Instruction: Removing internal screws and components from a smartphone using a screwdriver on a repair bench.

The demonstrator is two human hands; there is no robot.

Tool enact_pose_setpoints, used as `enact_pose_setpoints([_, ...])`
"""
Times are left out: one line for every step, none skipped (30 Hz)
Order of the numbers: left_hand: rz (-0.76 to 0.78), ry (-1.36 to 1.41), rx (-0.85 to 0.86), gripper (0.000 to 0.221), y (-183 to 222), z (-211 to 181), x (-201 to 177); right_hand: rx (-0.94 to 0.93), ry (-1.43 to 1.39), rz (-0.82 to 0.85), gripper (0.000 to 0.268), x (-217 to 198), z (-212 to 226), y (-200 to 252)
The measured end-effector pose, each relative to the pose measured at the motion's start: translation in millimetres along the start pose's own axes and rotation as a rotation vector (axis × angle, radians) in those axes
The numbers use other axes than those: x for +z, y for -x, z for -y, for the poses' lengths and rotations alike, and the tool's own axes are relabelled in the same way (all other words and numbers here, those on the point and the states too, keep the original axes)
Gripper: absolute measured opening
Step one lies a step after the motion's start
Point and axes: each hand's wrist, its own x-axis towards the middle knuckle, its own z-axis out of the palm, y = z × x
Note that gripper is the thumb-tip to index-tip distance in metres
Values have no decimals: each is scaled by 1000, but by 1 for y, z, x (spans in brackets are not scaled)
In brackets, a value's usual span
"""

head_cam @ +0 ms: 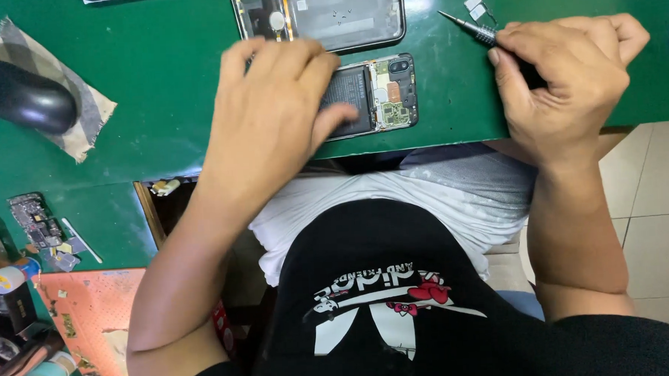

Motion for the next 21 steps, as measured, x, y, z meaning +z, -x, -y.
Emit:
enact_pose_setpoints([69, 17, -11, 45, 6, -3, -2, -7, 29, 12, 6, 0, 0, 0])
enact_pose_setpoints([136, 32, -24, 62, 12, -6, -5, -16, 56, 24, 5, 0, 0, -1])
enact_pose_setpoints([133, 31, -29, 62, 12, -7, -3, -22, 56, 25, 5, 0, 2, -1])
enact_pose_setpoints([120, 19, -29, 64, 13, -7, -3, -10, 81, 25, 4, 0, 3, -2])
enact_pose_setpoints([107, 6, -29, 66, 14, -8, -2, 3, 106, 25, 4, 1, 5, -3])
enact_pose_setpoints([101, 3, -37, 66, 13, -8, 0, -7, 105, 25, 4, 1, 4, -1])
enact_pose_setpoints([114, 74, -59, 67, 13, -8, 2, 5, 128, 11, 2, 2, 3, 0])
enact_pose_setpoints([127, 148, -76, 68, 11, -9, 4, 20, 155, -2, 2, 1, 1, 2])
enact_pose_setpoints([120, 148, -78, 68, 10, -8, 5, 14, 158, -2, 2, 1, 2, 2])
enact_pose_setpoints([134, 128, -86, 69, 8, -7, 6, 22, 172, -16, 4, 1, 3, 2])
enact_pose_setpoints([148, 107, -94, 69, 6, -6, 6, 30, 185, -30, 5, 1, 3, 2])
enact_pose_setpoints([140, 105, -95, 69, 4, -5, 8, 24, 188, -34, 5, 1, 4, 2])
enact_pose_setpoints([139, 71, -89, 72, 3, -5, 10, 20, 210, -47, 8, 1, 5, 2])
enact_pose_setpoints([137, 37, -84, 75, 1, -4, 13, 15, 232, -59, 11, 1, 5, 1])
enact_pose_setpoints([129, 35, -85, 75, 0, -4, 15, 9, 236, -63, 11, 1, 5, 1])
enact_pose_setpoints([144, -2, -77, 75, 0, -4, 18, 6, 236, -73, 10, 1, 5, 1])
enact_pose_setpoints([159, -39, -70, 75, -1, -4, 21, 4, 236, -83, 10, 2, 6, 1])
enact_pose_setpoints([155, -38, -73, 75, -2, -4, 21, -1, 239, -82, 10, 1, 7, 1])
enact_pose_setpoints([146, -51, -57, 71, -2, -4, 20, -6, 233, -94, 10, 1, 8, 1])
enact_pose_setpoints([138, -66, -42, 69, -2, -4, 20, -10, 225, -107, 9, 2, 9, 0])
enact_pose_setpoints([135, -67, -46, 69, -2, -4, 18, -16, 224, -107, 9, 2, 9, -1])
